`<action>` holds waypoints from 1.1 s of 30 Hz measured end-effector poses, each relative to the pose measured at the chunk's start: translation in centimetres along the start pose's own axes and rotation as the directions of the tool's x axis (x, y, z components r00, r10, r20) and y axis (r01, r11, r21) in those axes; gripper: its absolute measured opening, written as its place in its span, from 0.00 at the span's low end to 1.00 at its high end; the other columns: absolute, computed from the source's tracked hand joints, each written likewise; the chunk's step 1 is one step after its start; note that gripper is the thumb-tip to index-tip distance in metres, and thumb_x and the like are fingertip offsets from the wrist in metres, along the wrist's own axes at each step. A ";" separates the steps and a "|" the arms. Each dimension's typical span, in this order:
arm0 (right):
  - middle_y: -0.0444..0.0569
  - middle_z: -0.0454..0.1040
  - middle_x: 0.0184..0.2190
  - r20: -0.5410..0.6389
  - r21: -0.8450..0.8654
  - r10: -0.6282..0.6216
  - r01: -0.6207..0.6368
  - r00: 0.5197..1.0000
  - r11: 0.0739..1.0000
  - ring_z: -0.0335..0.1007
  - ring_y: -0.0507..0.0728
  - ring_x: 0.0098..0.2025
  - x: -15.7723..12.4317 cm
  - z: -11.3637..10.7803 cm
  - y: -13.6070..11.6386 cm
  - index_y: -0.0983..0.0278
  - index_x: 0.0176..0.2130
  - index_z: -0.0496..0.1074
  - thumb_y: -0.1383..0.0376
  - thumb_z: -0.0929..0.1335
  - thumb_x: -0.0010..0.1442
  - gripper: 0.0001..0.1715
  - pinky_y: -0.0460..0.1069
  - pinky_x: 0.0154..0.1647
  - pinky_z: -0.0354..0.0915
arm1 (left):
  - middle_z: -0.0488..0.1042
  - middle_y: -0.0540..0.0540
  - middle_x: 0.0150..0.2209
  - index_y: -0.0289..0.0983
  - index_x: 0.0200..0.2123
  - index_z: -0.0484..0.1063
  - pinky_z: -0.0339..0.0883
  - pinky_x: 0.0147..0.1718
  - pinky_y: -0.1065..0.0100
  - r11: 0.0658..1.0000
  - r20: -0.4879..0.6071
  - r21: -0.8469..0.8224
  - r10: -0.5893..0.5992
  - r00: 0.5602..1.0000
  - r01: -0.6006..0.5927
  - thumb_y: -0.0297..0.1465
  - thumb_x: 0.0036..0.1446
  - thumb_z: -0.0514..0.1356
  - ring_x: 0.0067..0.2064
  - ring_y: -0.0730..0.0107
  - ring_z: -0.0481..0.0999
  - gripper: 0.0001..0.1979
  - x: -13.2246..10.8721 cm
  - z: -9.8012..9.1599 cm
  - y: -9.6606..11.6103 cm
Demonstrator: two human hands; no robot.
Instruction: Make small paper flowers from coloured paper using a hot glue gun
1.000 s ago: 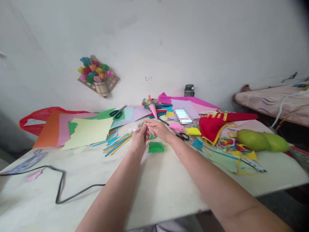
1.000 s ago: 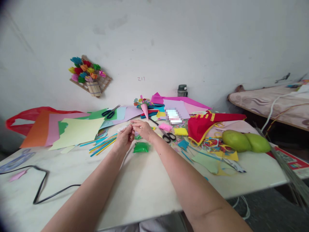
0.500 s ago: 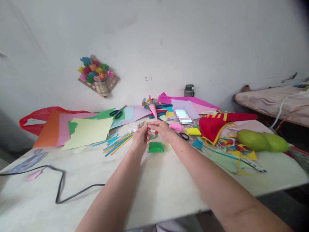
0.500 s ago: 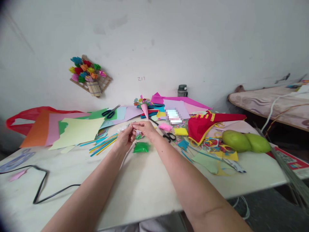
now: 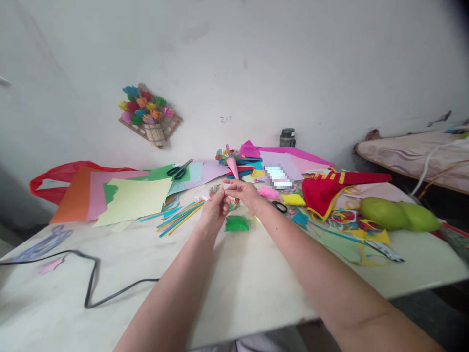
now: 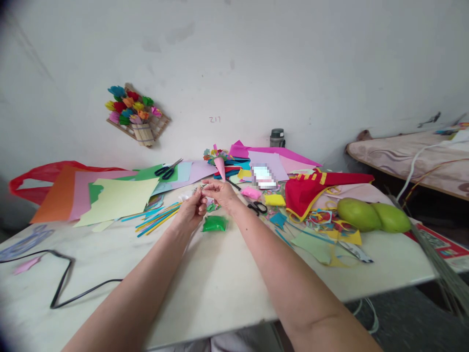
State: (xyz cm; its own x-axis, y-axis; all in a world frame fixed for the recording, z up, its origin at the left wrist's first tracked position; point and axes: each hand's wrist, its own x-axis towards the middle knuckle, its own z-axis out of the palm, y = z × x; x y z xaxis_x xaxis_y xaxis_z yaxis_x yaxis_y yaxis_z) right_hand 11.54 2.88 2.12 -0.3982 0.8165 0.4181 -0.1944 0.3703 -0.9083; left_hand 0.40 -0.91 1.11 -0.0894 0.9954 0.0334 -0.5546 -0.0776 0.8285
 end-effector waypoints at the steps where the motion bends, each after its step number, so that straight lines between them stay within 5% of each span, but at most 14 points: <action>1: 0.48 0.67 0.48 -0.005 -0.056 -0.031 0.031 0.999 0.998 0.67 0.48 0.31 0.0 0.0 -0.2 0.66 0.27 0.73 0.66 0.68 0.46 0.05 0.44 0.28 0.62 | 0.67 0.53 0.15 0.33 0.23 0.64 0.44 0.10 0.80 1.000 0.001 0.003 0.005 1.000 -0.005 0.39 0.40 0.65 0.12 0.85 0.58 0.16 0.0 0.0 0.0; 5: 0.50 0.69 0.46 0.007 -0.233 -0.157 0.154 0.988 0.960 0.64 0.54 0.47 -0.2 -0.4 -1.0 0.65 0.25 0.73 0.68 0.68 0.46 0.03 0.49 0.46 0.60 | 0.66 0.53 0.15 0.33 0.23 0.65 0.44 0.10 0.80 0.999 0.003 0.006 0.035 0.999 -0.035 0.36 0.39 0.65 0.12 0.85 0.58 0.15 0.0 -0.1 0.0; 11: 0.50 0.67 0.50 0.098 -0.223 -0.104 0.124 0.990 0.967 0.68 0.53 0.40 -0.6 -0.5 -1.5 0.64 0.31 0.75 0.64 0.65 0.51 0.10 0.48 0.38 0.64 | 0.65 0.53 0.14 0.32 0.23 0.66 0.42 0.10 0.80 0.999 -0.023 0.000 0.035 0.999 -0.035 0.36 0.42 0.64 0.12 0.87 0.56 0.13 0.1 -0.2 0.2; 16: 0.51 0.73 0.41 -0.005 -0.295 -0.189 0.179 0.982 0.939 0.68 0.53 0.43 -0.3 0.4 -0.7 0.66 0.29 0.75 0.67 0.65 0.50 0.08 0.48 0.45 0.61 | 0.67 0.52 0.16 0.32 0.24 0.66 0.48 0.12 0.82 0.997 -0.063 -0.078 0.020 0.998 -0.024 0.32 0.45 0.62 0.15 0.86 0.61 0.09 0.1 0.0 0.0; 20: 0.51 0.75 0.36 -0.083 -0.410 -0.092 0.051 0.992 0.911 0.69 0.53 0.36 0.1 0.0 0.1 0.67 0.32 0.75 0.66 0.65 0.51 0.11 0.47 0.37 0.63 | 0.68 0.51 0.17 0.31 0.24 0.66 0.51 0.13 0.82 0.998 -0.174 -0.040 0.049 0.984 -0.057 0.32 0.46 0.61 0.15 0.85 0.62 0.10 0.4 -0.2 0.3; 26: 0.45 0.75 0.27 -0.033 -0.789 0.058 -0.061 0.998 0.611 0.68 0.53 0.31 0.1 -1.9 -0.6 0.62 0.28 0.75 0.63 0.66 0.48 0.08 0.45 0.29 0.59 | 0.68 0.50 0.17 0.32 0.23 0.65 0.52 0.13 0.80 0.991 -0.191 0.089 0.114 0.975 -0.098 0.35 0.40 0.64 0.15 0.83 0.63 0.13 0.5 -0.9 0.5; 30: 0.44 0.75 0.26 -0.015 -0.895 0.125 -0.069 0.992 0.441 0.67 0.52 0.30 -0.1 -2.6 -1.9 0.60 0.26 0.75 0.62 0.66 0.47 0.08 0.44 0.26 0.54 | 0.71 0.47 0.19 0.32 0.22 0.68 0.54 0.14 0.77 0.934 -0.073 0.339 0.145 0.987 -0.112 0.35 0.38 0.65 0.17 0.78 0.66 0.12 0.1 -0.5 0.0; 33: 0.45 0.75 0.26 -0.075 -0.928 0.099 -0.106 0.992 0.357 0.67 0.53 0.29 0.0 -2.9 -2.1 0.61 0.27 0.75 0.60 0.64 0.49 0.11 0.44 0.25 0.53 | 0.72 0.46 0.20 0.34 0.23 0.72 0.54 0.16 0.74 0.781 0.145 0.597 0.117 0.982 -0.182 0.35 0.38 0.64 0.19 0.75 0.66 0.10 -0.5 0.2 0.0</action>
State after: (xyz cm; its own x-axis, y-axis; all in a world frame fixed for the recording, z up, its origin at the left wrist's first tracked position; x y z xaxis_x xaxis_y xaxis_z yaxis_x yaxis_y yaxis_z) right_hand 14.57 3.39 4.01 -0.3467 0.8803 0.3239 0.8050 0.4565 -0.3790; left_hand 0.64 -1.35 1.19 -0.0328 0.9769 0.2114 0.0769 -0.2084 0.9750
